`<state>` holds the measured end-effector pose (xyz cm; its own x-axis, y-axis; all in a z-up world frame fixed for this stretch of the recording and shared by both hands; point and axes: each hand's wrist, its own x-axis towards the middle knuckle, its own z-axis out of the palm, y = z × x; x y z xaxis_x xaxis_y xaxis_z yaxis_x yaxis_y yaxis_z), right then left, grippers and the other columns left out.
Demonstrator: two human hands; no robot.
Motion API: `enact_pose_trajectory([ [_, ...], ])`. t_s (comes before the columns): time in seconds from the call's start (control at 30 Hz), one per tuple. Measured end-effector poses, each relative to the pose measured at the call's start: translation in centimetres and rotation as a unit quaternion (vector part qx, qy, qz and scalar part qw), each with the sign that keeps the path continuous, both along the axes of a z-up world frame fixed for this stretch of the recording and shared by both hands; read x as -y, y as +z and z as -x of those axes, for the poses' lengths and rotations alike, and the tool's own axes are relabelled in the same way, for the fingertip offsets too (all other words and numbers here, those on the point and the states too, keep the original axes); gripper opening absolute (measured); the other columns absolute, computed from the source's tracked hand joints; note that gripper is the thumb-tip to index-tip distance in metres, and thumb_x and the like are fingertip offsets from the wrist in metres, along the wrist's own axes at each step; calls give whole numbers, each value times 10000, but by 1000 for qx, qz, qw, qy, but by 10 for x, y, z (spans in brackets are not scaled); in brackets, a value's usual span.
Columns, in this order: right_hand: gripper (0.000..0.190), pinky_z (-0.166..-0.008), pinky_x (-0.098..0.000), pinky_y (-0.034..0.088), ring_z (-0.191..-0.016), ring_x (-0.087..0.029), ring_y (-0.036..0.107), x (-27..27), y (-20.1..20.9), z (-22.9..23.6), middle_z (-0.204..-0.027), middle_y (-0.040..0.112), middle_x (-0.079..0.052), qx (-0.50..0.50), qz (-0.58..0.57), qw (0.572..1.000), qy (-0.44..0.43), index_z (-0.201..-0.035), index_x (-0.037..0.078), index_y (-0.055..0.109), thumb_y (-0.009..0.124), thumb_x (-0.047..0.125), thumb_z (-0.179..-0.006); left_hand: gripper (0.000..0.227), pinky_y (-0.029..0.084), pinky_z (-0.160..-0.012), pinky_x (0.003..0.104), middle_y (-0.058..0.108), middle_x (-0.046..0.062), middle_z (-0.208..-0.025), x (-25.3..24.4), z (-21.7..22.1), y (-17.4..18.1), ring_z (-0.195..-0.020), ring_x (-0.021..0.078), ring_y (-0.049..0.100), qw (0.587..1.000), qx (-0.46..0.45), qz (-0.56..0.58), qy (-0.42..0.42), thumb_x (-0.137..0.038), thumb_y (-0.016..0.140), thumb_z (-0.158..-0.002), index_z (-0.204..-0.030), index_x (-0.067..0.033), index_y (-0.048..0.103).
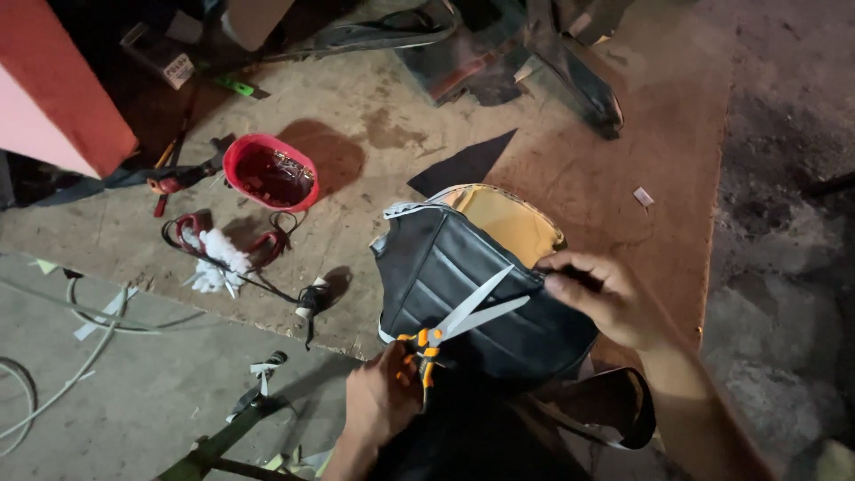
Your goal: Trimming excess black synthetic material from a foam seat cushion using scissors at an upholstery station.
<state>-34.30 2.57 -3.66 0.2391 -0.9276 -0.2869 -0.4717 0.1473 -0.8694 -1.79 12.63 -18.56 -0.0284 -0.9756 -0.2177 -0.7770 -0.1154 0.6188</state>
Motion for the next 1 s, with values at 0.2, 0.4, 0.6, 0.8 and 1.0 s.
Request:
enact_pose_trajectory([
  [0.2, 449, -1109, -294, 501, -1215, -166, 749, -7, 22, -18, -1268, 829, -59, -25, -9, 998, -56, -1179, 86, 813, 826, 259, -765, 99, 498, -482, 446, 721, 9, -665, 11, -14, -4, -541, 304, 660, 996, 10, 83, 9, -268, 720, -827, -900, -237, 660],
  [0.4, 228, -947, -246, 585, -993, -123, 791, -14, 9, -25, -1047, 862, -38, -7, 80, 993, -91, -1039, 76, 839, 828, 176, -835, 293, 556, -581, 422, 830, -12, -861, 27, -26, 1, -696, 254, 764, 996, -42, 80, -12, -167, 724, -793, -1083, -209, 717],
  [0.6, 122, -804, -249, 589, -890, -154, 764, -24, 16, -44, -956, 792, -60, -85, 302, 946, -77, -1003, 48, 753, 740, 155, -946, 401, 527, -503, 479, 751, -63, -758, 42, -31, -7, -642, 273, 708, 992, 7, 122, -21, -215, 760, -689, -1071, -202, 638],
  [0.8, 345, -682, -259, 604, -926, -157, 773, -25, -4, -24, -1168, 802, -51, -157, 228, 955, -103, -1201, 127, 719, 716, 343, -932, 277, 541, -586, 482, 743, 45, -771, 53, -28, 14, -645, 356, 704, 999, -34, 5, -8, -189, 647, -737, -1013, -199, 642],
  [1.0, 261, -819, -236, 589, -961, -135, 767, -19, -6, 1, -1114, 812, -31, -135, 126, 967, -175, -1174, 105, 772, 715, 239, -957, 202, 550, -633, 430, 823, -47, -825, 48, -14, 14, -758, 323, 772, 995, -81, -51, 39, -222, 670, -767, -968, -233, 670],
])
